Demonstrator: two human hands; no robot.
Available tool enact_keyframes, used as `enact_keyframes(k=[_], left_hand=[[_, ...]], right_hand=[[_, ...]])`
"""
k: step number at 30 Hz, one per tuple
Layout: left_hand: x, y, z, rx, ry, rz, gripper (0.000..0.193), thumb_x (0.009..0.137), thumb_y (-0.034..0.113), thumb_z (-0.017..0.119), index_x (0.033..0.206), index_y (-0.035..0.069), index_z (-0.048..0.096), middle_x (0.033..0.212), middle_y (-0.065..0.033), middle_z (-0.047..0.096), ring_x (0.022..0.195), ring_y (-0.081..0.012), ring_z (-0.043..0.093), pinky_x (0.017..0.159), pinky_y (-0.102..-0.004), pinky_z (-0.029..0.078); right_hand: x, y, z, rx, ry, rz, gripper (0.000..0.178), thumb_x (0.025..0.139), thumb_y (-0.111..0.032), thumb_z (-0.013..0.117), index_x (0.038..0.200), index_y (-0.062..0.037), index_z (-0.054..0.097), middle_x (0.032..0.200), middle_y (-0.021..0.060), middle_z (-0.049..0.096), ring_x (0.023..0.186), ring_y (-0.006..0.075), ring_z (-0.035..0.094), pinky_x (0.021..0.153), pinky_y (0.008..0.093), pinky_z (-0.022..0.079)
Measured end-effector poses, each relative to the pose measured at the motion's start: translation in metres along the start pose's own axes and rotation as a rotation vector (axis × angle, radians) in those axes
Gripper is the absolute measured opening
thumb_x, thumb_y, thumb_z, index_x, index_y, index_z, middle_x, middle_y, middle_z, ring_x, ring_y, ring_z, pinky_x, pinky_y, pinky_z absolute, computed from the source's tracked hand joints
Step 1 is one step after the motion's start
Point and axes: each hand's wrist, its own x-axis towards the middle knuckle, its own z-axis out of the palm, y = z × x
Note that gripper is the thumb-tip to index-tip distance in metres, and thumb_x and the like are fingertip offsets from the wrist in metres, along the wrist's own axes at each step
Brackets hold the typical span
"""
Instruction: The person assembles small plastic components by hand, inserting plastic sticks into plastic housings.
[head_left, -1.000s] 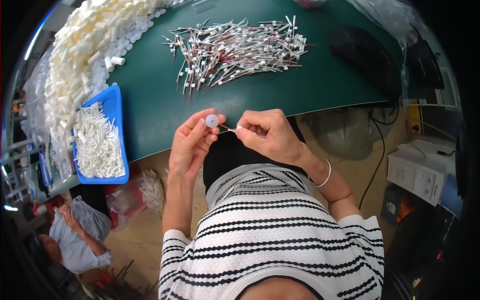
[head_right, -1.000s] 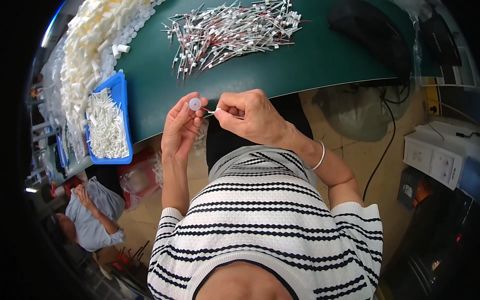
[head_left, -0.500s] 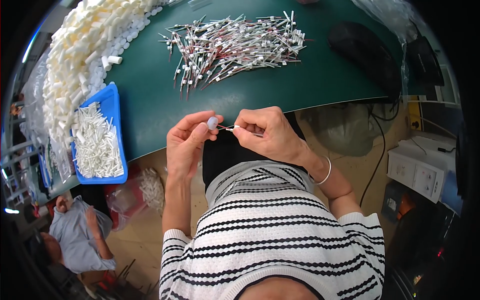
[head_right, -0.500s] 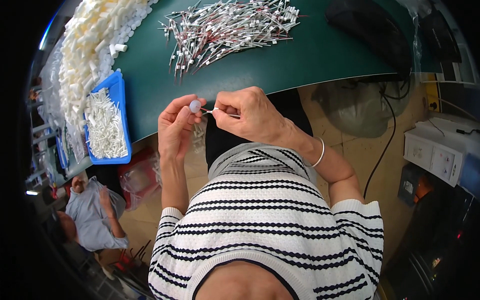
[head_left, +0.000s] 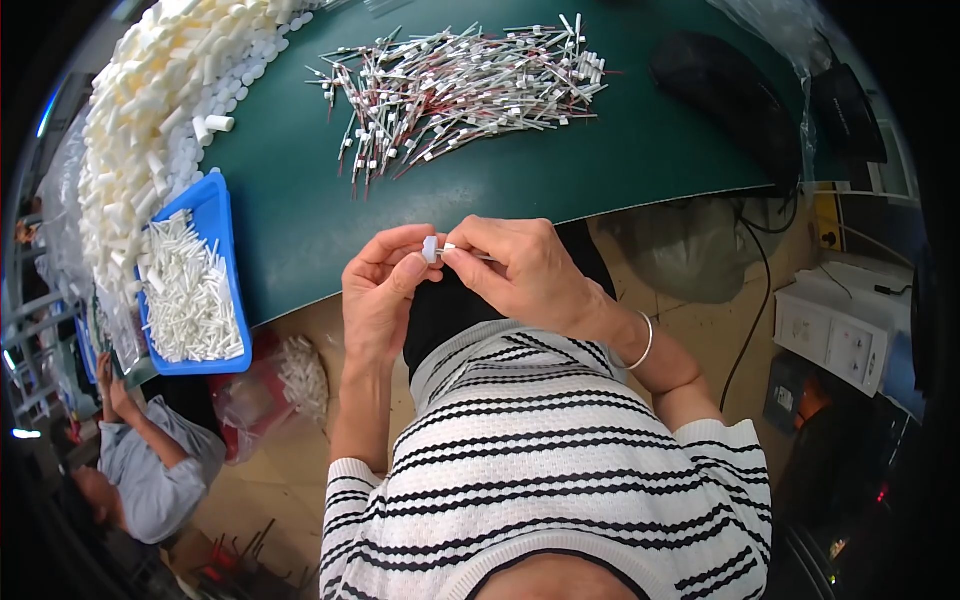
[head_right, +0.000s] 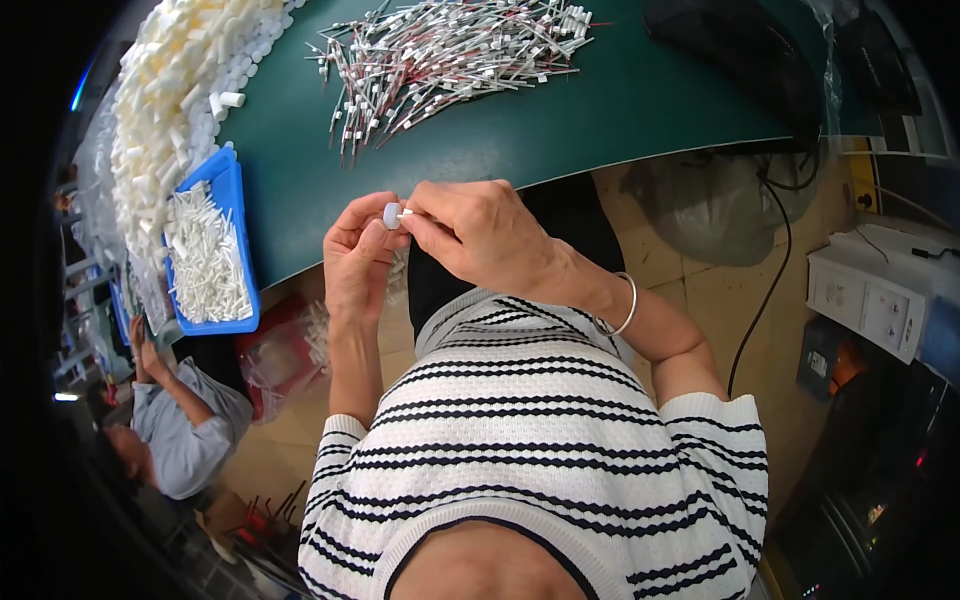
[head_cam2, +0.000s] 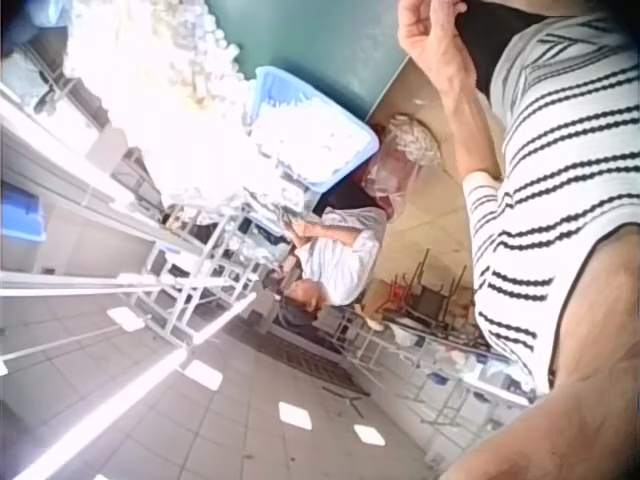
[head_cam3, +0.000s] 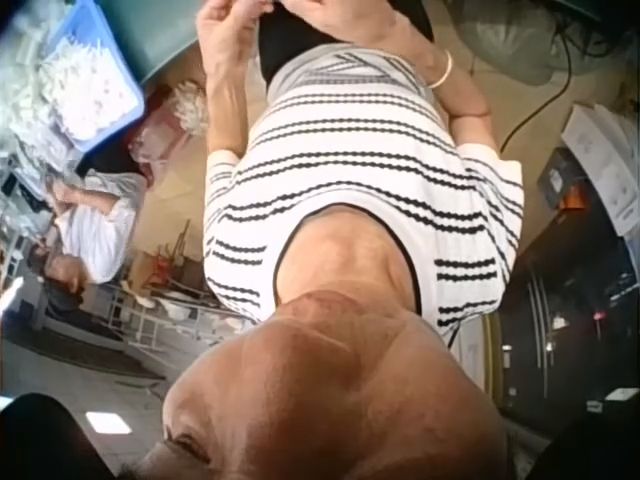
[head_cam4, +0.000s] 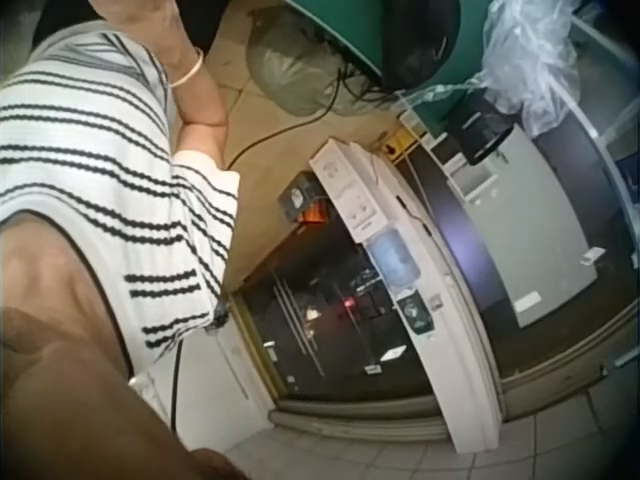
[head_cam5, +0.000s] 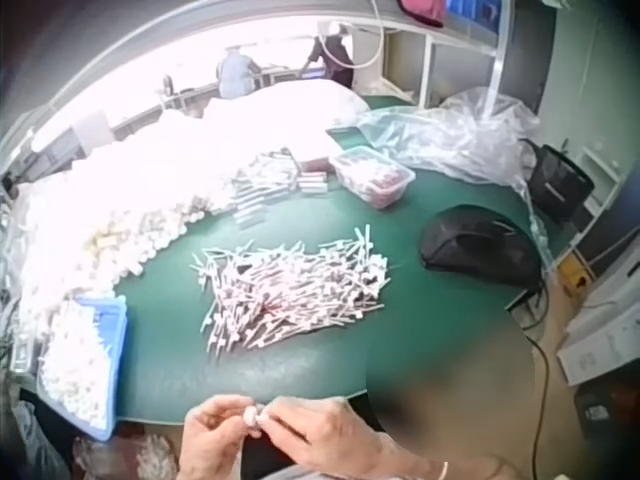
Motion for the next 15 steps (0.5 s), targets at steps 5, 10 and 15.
enact_keyframes(k=[5, 10, 15], left_hand=[[-0.002, -0.016, 0.009, -0.064, 0.106, 0.13, 0.024, 0.087, 0.001, 0.064, 0.11, -0.005, 0.061, 0.104, -0.0112, 0.064, 0.09, -0.0152, 0.063, 0.082, -0.027, 0.052], [-0.002, -0.008, 0.002, 0.165, 0.062, 0.323, 0.02, 0.084, -0.004, 0.065, 0.104, -0.005, 0.063, 0.106, -0.0102, 0.059, 0.092, -0.0159, 0.061, 0.081, -0.0277, 0.051], [-0.018, 0.018, 0.001, 0.39, 0.093, 0.31, 0.022, 0.079, -0.007, 0.07, 0.1, -0.003, 0.066, 0.1, -0.0088, 0.058, 0.088, -0.0146, 0.058, 0.079, -0.0267, 0.05]], right_hand=[[-0.001, 0.008, 0.01, -0.152, 0.082, -0.114, 0.01, 0.086, -0.007, 0.063, 0.081, -0.002, 0.057, 0.066, 0.0108, 0.059, 0.056, 0.0299, 0.059, 0.05, 0.0366, 0.047], [-0.001, 0.014, 0.023, 0.028, 0.129, -0.153, 0.005, 0.089, -0.005, 0.061, 0.088, 0.0, 0.062, 0.069, 0.0082, 0.059, 0.057, 0.016, 0.06, 0.05, 0.0295, 0.044], [0.013, 0.009, 0.014, 0.419, -0.266, 0.2, 0.014, 0.091, -0.01, 0.061, 0.098, -0.0003, 0.068, 0.081, 0.0078, 0.068, 0.068, 0.0132, 0.06, 0.066, 0.0273, 0.049]])
